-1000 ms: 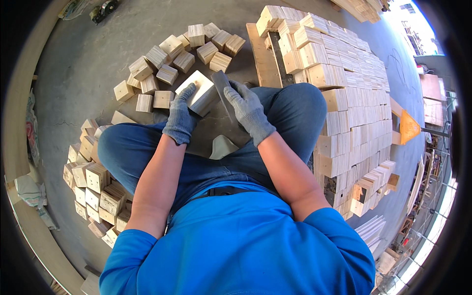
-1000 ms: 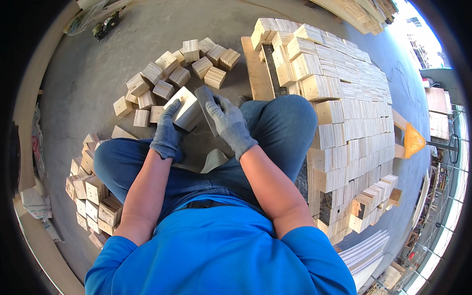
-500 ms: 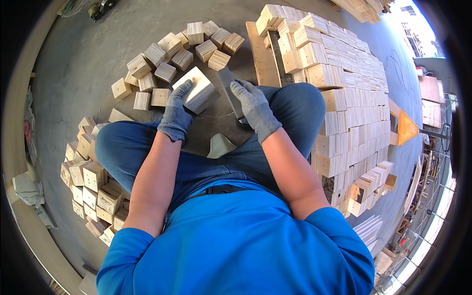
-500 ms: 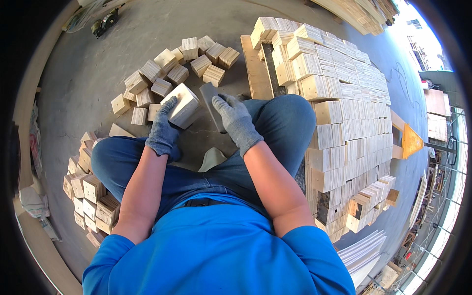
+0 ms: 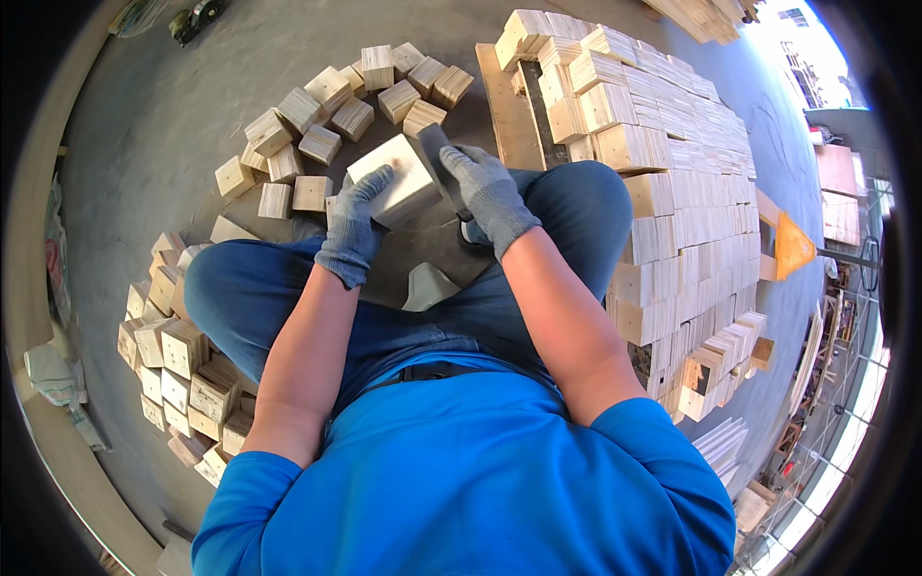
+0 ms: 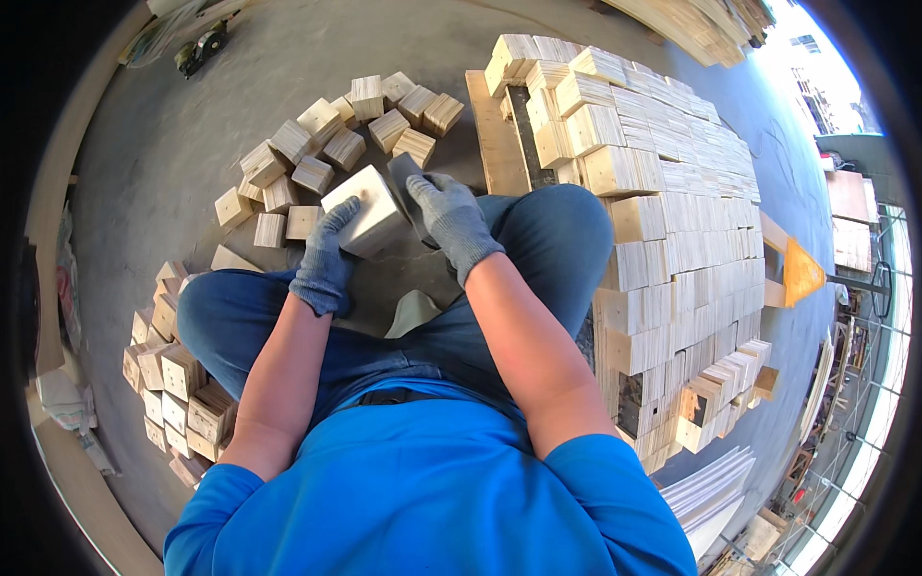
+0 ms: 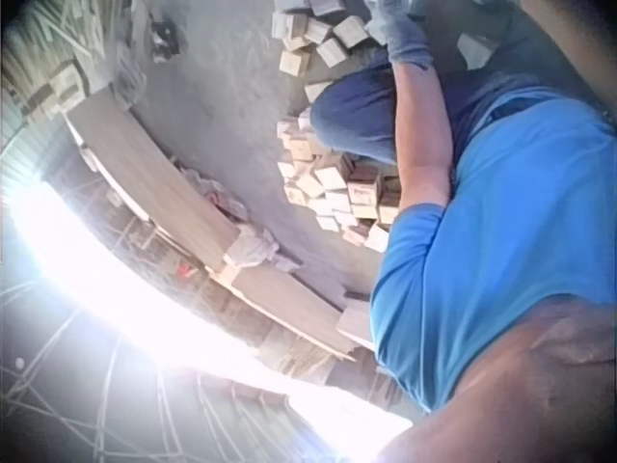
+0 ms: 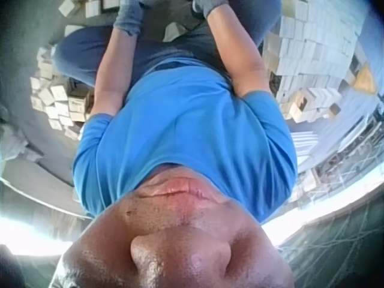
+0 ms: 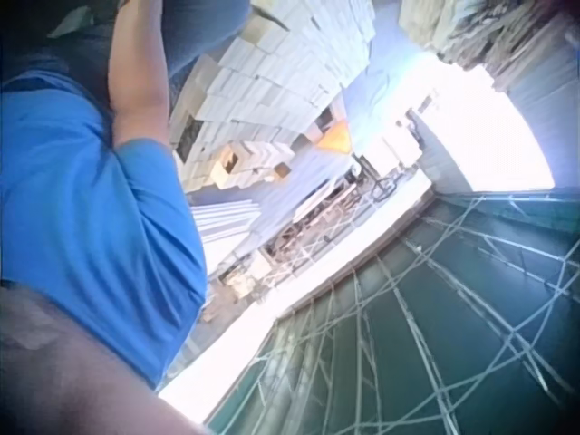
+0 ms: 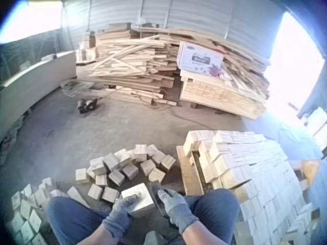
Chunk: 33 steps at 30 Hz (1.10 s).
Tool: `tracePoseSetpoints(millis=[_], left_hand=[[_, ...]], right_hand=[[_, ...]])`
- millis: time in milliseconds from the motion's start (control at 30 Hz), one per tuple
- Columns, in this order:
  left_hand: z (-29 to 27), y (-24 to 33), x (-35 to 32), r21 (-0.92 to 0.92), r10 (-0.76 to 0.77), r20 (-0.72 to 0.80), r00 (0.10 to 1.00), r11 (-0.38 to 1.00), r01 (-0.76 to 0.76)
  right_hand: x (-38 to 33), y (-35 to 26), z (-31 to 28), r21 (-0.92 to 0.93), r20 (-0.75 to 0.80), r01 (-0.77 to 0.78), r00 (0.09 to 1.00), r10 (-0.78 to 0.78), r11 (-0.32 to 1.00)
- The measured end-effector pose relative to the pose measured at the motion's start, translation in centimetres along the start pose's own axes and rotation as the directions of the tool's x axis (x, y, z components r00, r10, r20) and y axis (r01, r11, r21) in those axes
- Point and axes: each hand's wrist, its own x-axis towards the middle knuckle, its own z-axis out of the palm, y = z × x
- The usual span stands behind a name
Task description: The person sits on the floor and sands small wooden blocks one at a time using a sanding block. They rotate each block to sand multiple faces, then place the finished pieces onto a nearby stack.
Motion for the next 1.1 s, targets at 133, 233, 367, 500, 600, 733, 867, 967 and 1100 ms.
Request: tracePoseSetpoints(millis=[133,233,367,500,600,733,867,967,1100], left_hand=[[-2.0,0.9,0.9,-0.012,-0.015,-0.115,0.993,1.0,0.014],[-2.3,0.8,1.2,0.026,-0.006,-0.092,0.996,1.0,0.008],[-2.0,0.2,1.3,0.112,0.053,-0.089,0.995,0.993,-0.043],[-1.7,-0.6,1.0,0.345,0.128,0.0,0.992,0.931,-0.12],[-1.0,-1.7,-0.6,0.401,0.058,0.012,0.998,0.914,-0.058],[-0.5,-1.2,-0.3,0.247,0.026,0.011,1.0,0.969,-0.028],[-2.4,-0.2,1.2,0.164,0.1,-0.109,0.989,0.983,-0.081],[-2.8,-0.1,1.8,0.209,0.114,-0.145,0.983,0.975,-0.082],[-3.2,-0.3,1.6,0.19,0.056,-0.134,0.989,0.981,-0.03]], right_hand=[[-3.3,-3.1,-0.7,-0.02,0.045,-0.122,0.991,0.123,0.992],[-3.9,-1.8,0.2,-0.066,0.049,-0.018,0.999,0.021,0.998],[-3.4,-0.6,0.9,-0.07,0.029,-0.041,0.999,0.043,0.997],[-1.9,0.5,0.4,-0.283,0.066,0.049,0.997,-0.032,0.958],[-1.1,-1.0,0.4,-0.036,0.048,-0.23,0.972,0.231,0.973],[-0.6,-0.2,0.1,-0.075,-0.056,-0.112,0.993,0.108,0.991],[-2.0,-0.1,-0.4,0.05,0.021,-0.155,0.988,0.154,0.987],[-2.5,1.3,0.5,0.052,0.014,-0.122,0.992,0.122,0.991],[-4.1,-1.3,1.4,-0.057,0.009,-0.103,0.995,0.104,0.993]])
